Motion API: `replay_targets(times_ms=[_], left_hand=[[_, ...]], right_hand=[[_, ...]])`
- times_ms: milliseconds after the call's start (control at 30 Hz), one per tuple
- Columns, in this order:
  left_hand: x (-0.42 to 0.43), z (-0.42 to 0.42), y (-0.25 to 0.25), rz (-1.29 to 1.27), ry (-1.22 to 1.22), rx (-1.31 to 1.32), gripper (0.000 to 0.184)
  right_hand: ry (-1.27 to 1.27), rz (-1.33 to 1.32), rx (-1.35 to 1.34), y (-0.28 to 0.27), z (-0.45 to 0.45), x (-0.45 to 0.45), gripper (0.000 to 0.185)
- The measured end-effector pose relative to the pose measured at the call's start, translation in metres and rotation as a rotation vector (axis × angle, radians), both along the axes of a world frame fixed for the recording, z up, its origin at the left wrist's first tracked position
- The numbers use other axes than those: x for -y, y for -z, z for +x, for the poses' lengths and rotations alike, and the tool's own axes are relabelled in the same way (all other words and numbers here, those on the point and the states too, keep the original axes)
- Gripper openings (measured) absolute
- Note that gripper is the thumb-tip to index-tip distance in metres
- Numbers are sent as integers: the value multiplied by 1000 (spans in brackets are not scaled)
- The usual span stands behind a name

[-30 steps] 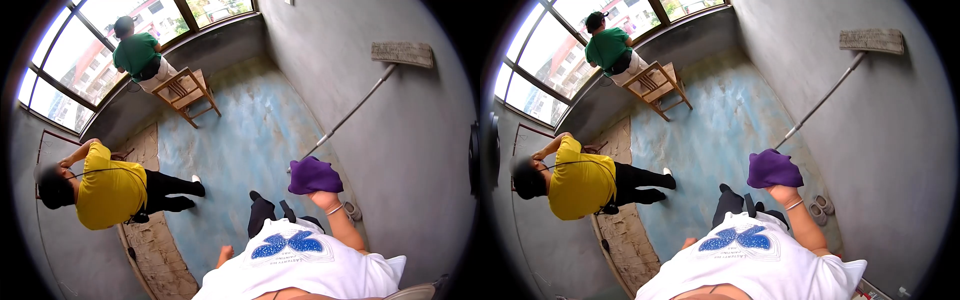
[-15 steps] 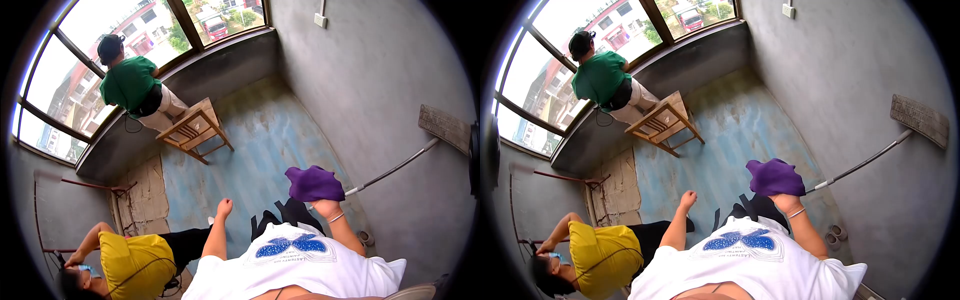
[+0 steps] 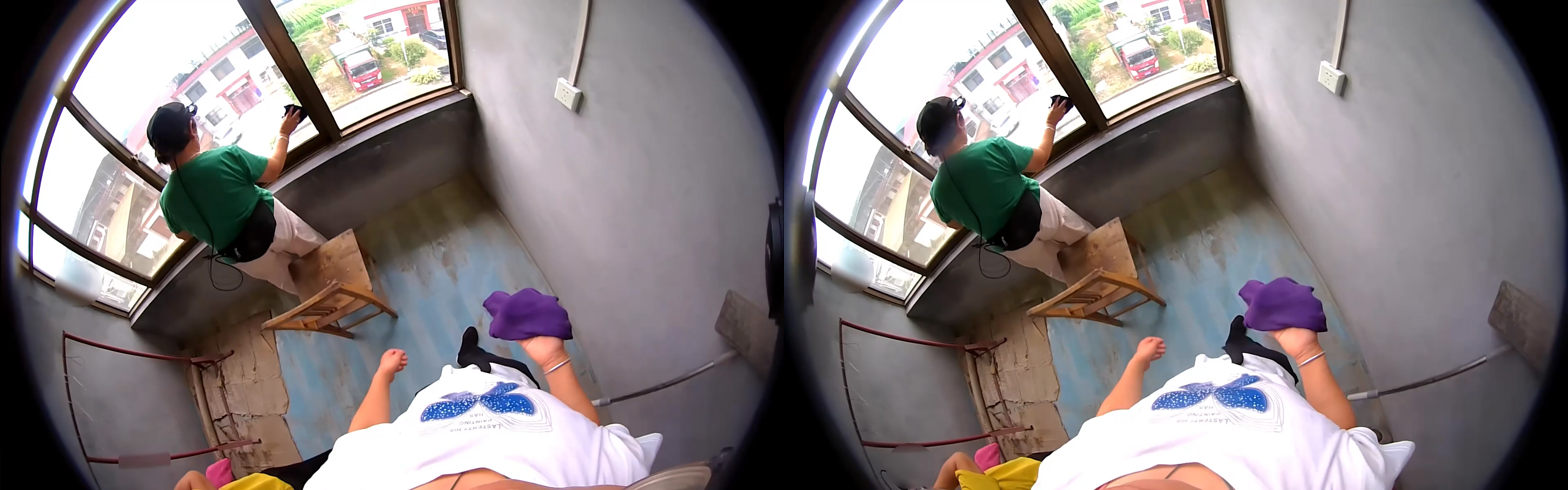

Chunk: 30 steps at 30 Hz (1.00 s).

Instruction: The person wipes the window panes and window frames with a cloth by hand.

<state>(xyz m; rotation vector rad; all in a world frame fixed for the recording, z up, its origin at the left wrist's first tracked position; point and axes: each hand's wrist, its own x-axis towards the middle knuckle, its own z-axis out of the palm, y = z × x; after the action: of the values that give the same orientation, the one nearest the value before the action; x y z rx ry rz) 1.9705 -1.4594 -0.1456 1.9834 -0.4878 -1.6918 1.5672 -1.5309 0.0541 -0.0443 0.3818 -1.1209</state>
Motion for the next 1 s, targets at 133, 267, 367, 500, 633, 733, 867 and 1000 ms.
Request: replay_targets(times_ms=[133,267,367,500,633,733,867,1000], left_hand=[[-7,19,17,191,-18,-26,13],[20,26,21,318,136,66,14],[80,16,6,327,142,111,15],[195,22,8,226,180,21,19],[337,63,45,2,352,175,26],[468,101,36,-24,118,-52,21],[588,133,-3,-418,294,509,24],[723,148,-138,-794,114,663,25]], right_hand=[[59,-56,-94,-18,3,92,45],[41,-27,3,-48,14,168,48],[56,66,66,-31,25,222,49],[48,-31,-3,-15,58,301,48],[32,-178,-32,-42,99,391,42],[-20,-293,-151,-60,118,466,33],[-173,-653,-1697,-97,144,524,36],[349,-950,-1895,-97,161,610,20]])
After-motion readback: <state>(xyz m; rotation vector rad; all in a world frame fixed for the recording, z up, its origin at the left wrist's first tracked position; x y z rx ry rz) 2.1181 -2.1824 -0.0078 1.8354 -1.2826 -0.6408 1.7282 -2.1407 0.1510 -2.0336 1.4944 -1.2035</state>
